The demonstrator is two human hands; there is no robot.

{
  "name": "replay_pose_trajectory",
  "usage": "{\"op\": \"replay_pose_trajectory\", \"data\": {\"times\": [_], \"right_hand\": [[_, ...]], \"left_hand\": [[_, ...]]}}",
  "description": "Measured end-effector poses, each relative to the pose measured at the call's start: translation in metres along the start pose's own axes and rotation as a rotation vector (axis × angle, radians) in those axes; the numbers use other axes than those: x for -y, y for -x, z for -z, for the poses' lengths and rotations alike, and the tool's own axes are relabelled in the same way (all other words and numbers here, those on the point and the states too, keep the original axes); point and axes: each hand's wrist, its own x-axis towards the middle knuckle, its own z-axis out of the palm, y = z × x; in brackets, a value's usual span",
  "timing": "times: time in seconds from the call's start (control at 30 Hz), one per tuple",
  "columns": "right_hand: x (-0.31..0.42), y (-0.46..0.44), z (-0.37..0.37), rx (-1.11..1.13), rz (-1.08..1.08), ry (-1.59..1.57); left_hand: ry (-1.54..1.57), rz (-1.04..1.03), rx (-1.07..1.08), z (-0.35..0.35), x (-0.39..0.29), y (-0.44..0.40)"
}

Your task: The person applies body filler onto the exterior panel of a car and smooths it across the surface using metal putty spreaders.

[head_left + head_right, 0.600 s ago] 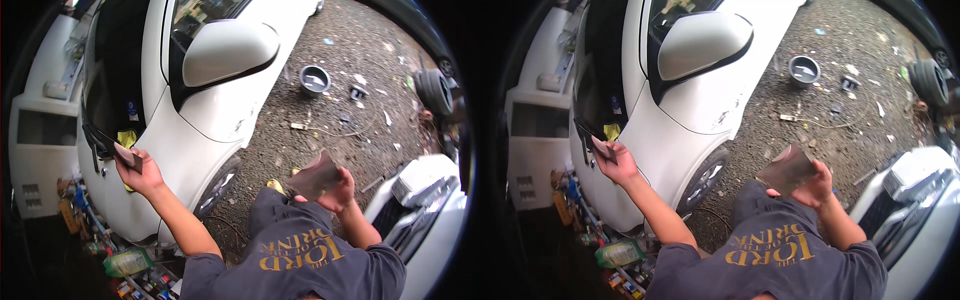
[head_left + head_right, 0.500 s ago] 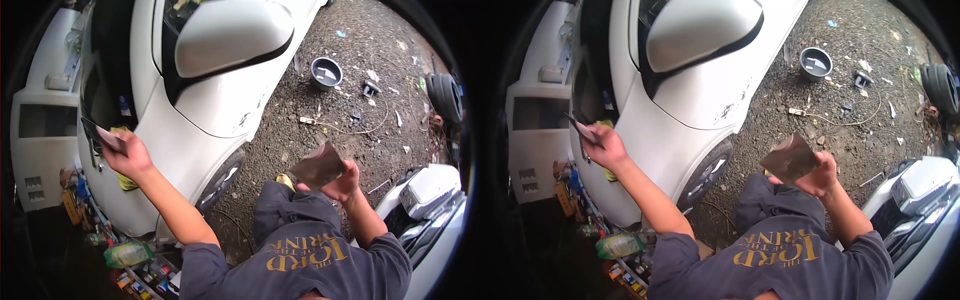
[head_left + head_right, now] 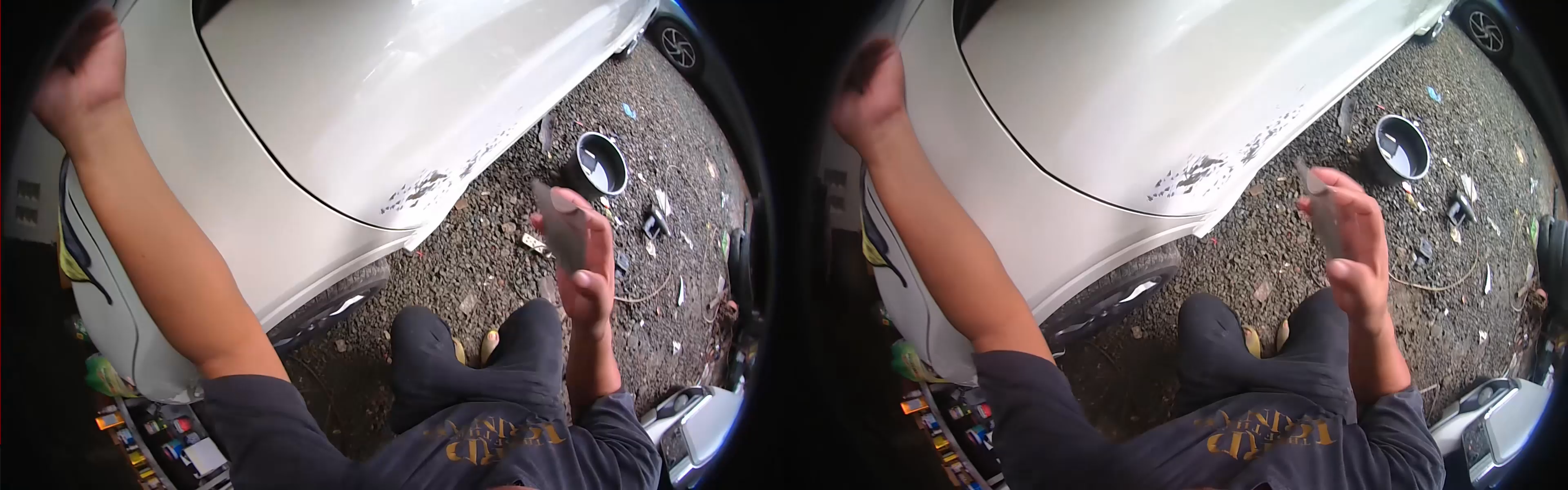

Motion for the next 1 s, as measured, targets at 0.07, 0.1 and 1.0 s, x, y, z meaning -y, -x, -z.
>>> {"op": "replay_pose_trajectory", "data": {"times": [0.07, 0.1, 1.0], "right_hand": [[-0.017, -0.016, -0.017, 0.143, 0.337, 0.502], [-0.028, -0.023, -0.030, 0.163, 0.518, 0.746], [-0.068, -0.094, -0.138, 0.107, 0.957, 1.085]], "left_hand": [[-0.291, -0.099, -0.108, -0.009, 0.014, 0.011], [-0.286, -0.092, -0.035, -0.008, 0.017, 0.013], [0.300, 0.202, 0.341, 0.015, -0.002, -0.006]]}}
